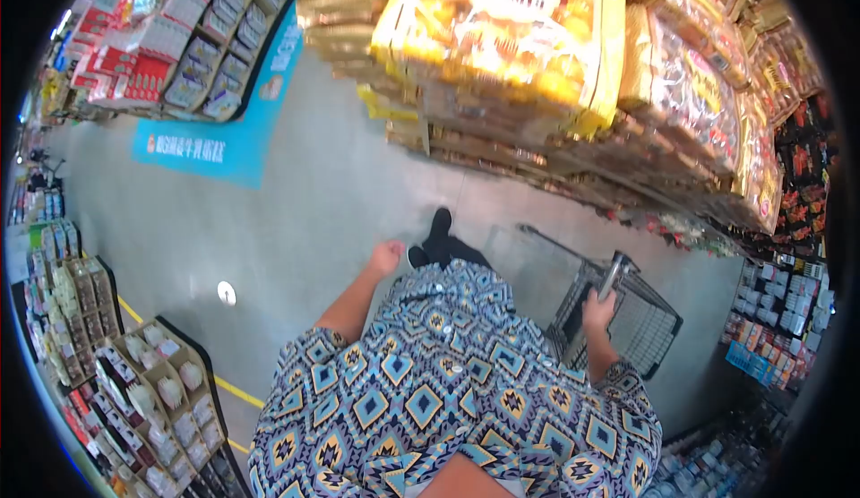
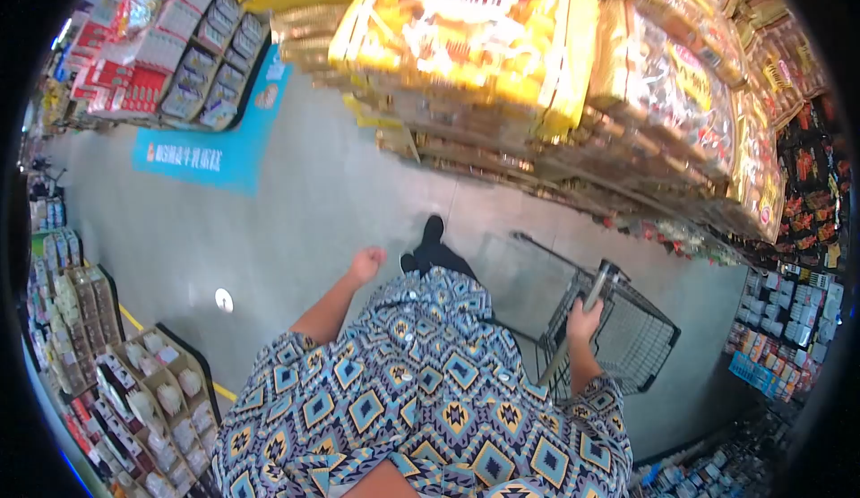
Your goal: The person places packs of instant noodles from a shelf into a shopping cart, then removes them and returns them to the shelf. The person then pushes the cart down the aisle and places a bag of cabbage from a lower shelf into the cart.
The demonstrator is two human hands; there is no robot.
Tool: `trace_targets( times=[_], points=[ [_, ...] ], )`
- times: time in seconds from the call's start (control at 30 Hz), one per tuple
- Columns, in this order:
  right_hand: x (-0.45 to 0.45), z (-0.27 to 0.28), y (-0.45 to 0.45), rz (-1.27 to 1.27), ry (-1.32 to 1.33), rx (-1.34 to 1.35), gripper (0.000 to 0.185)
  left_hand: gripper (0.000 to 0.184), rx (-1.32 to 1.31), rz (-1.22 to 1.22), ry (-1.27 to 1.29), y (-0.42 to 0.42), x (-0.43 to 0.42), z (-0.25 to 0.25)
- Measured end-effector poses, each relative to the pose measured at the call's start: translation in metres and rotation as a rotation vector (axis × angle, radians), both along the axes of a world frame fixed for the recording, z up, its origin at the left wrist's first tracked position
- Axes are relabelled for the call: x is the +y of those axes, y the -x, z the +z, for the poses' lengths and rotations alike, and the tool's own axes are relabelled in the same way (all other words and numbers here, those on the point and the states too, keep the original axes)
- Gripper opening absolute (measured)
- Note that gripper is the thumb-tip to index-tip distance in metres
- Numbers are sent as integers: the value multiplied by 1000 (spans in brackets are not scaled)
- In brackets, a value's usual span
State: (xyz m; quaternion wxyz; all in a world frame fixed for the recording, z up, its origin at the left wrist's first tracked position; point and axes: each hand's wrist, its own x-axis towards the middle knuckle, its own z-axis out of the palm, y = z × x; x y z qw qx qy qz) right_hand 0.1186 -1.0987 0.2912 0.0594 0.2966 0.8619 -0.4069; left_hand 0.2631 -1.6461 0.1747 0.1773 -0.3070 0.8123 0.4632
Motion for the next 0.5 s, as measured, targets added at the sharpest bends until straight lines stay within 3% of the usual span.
trace_targets(
  times=[0.1, 0.17, 0.23, 0.3, 0.33, 0.4, 0.5],
  points=[
    [0, 2, -7, -23, 35, -67, 31, 20, 5, -12, -157, 9, -18, 13],
    [-7, -19, -1, -65, 108, -129, 33, 21, 24, -31, -97, 17, -35, 24],
    [0, -42, -13, 190, -192, 157, 32, 20, 36, -28, 45, 13, -52, 18],
    [-27, -13, -3, 114, -63, 1, 34, 20, -9, 1, 41, 6, -73, 22],
    [-22, -43, -3, 154, -137, -6, 36, 20, -55, -86, 36, -2, -77, 26],
    [-36, -32, 17, 122, -87, -83, 41, 20, -115, 31, 12, -4, -80, 32],
    [-57, -24, 41, 131, -72, -74, 37, 21, -128, -48, -10, 1, -77, 44]
  ],
)
